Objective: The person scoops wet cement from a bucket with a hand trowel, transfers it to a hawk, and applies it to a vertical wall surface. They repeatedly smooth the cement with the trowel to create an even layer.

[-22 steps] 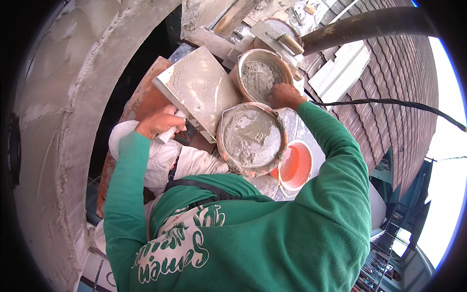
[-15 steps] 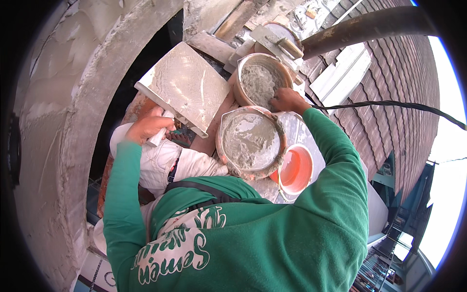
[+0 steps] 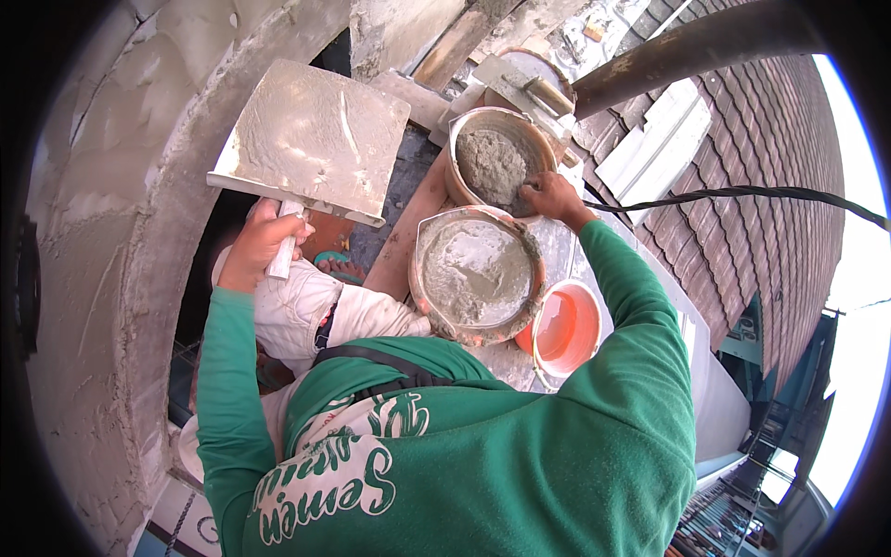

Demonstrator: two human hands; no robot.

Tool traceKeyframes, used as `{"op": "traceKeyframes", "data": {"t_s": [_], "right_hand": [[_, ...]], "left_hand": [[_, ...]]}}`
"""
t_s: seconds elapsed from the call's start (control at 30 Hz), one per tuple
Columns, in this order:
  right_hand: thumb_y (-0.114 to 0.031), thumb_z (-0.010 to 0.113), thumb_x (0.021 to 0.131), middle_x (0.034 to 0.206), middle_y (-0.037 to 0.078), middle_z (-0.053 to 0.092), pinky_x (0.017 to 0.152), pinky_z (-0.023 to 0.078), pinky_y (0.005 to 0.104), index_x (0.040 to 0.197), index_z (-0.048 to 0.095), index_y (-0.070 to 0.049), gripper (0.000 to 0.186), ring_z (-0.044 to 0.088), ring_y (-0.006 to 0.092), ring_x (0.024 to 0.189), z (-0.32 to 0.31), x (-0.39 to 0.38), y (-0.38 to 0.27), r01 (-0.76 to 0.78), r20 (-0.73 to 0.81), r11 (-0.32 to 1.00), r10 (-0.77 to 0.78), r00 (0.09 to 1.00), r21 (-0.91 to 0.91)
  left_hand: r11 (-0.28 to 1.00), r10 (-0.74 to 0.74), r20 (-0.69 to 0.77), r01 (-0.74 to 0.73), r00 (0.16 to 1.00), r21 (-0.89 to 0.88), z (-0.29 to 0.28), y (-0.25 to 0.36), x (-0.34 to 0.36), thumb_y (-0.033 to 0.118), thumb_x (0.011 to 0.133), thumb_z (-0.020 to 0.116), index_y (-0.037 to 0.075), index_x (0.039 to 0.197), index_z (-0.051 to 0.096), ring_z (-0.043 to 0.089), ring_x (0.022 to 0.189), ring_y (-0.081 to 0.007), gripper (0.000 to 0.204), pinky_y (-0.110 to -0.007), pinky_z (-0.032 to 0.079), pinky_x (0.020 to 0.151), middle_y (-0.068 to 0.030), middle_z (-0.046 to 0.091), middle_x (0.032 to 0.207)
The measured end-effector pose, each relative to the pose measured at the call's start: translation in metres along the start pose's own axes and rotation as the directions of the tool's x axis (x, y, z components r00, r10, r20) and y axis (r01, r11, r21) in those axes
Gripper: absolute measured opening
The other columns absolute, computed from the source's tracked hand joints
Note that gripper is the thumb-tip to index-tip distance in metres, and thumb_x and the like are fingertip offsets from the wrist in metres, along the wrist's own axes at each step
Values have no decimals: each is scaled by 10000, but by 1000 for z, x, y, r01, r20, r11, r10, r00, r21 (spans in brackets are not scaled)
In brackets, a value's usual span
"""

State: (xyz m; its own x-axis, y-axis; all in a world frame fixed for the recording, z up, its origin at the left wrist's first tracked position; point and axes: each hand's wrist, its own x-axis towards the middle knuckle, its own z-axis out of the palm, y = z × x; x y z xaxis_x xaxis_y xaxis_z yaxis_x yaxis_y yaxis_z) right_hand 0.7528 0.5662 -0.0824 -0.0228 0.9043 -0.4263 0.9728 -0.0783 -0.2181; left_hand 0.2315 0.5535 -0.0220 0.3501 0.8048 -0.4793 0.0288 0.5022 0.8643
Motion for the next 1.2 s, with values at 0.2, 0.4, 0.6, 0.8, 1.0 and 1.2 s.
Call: {"op": "traceKeyframes", "data": {"t_s": [0.2, 0.4, 0.6, 0.8, 1.0, 1.2], "right_hand": [[-368, 593, 886, 950, 259, 716, 850, 544, 517, 1003, 743, -34, 385, 696, 437, 904, -26, -20, 2, -10, -116, 1000, 8, 993, -20], [-329, 598, 885, 825, 238, 704, 785, 545, 488, 949, 732, 3, 363, 694, 402, 778, -90, -57, -24, 29, -91, 1000, -28, 995, 10], [-308, 602, 865, 807, 231, 703, 769, 552, 481, 970, 751, -16, 344, 703, 385, 765, -148, -83, -110, 133, -199, 991, -127, 972, 19], [-238, 690, 859, 1132, 174, 673, 890, 535, 484, 1101, 731, -34, 319, 663, 376, 1044, -94, -121, -208, 187, -631, 965, -263, 730, -185], [-154, 743, 843, 1077, 182, 657, 862, 531, 461, 1050, 711, 9, 265, 652, 387, 1002, -79, -147, -233, 448, -731, 892, -347, 588, -63], [-213, 671, 928, 1037, 233, 692, 862, 524, 499, 1094, 710, 39, 304, 673, 426, 954, -107, -139, -171, 179, -761, 981, -63, 645, 70]], "left_hand": [[993, 9, 31, -5, 999, -119, 31, -3, 4, 60, 807, 729, 11, 1183, 554, 572, 692, -98, 417, -262, 495, 485, -42, 588, 880], [986, -77, 114, 93, 990, -138, 54, -7, 0, 79, 791, 751, 10, 1098, 559, 578, 679, -98, 369, -262, 498, 469, -48, 586, 860], [988, -69, 135, 87, 988, -128, 74, -5, -11, 98, 801, 756, -4, 1135, 543, 584, 657, -99, 410, -267, 519, 478, -50, 596, 867], [969, 83, 225, -27, 971, -244, 80, -3, -34, 112, 839, 727, -5, 1195, 561, 597, 677, -97, 409, -261, 521, 505, -49, 622, 847], [928, 103, 181, -29, 978, -370, 63, -31, -55, 4, 794, 637, 55, 1250, 565, 570, 746, -126, 464, -276, 509, 547, -49, 569, 1000], [932, 138, 187, -64, 973, -357, 46, -44, -70, 4, 789, 653, 54, 1241, 562, 571, 762, -129, 464, -278, 513, 556, -44, 566, 993]]}}
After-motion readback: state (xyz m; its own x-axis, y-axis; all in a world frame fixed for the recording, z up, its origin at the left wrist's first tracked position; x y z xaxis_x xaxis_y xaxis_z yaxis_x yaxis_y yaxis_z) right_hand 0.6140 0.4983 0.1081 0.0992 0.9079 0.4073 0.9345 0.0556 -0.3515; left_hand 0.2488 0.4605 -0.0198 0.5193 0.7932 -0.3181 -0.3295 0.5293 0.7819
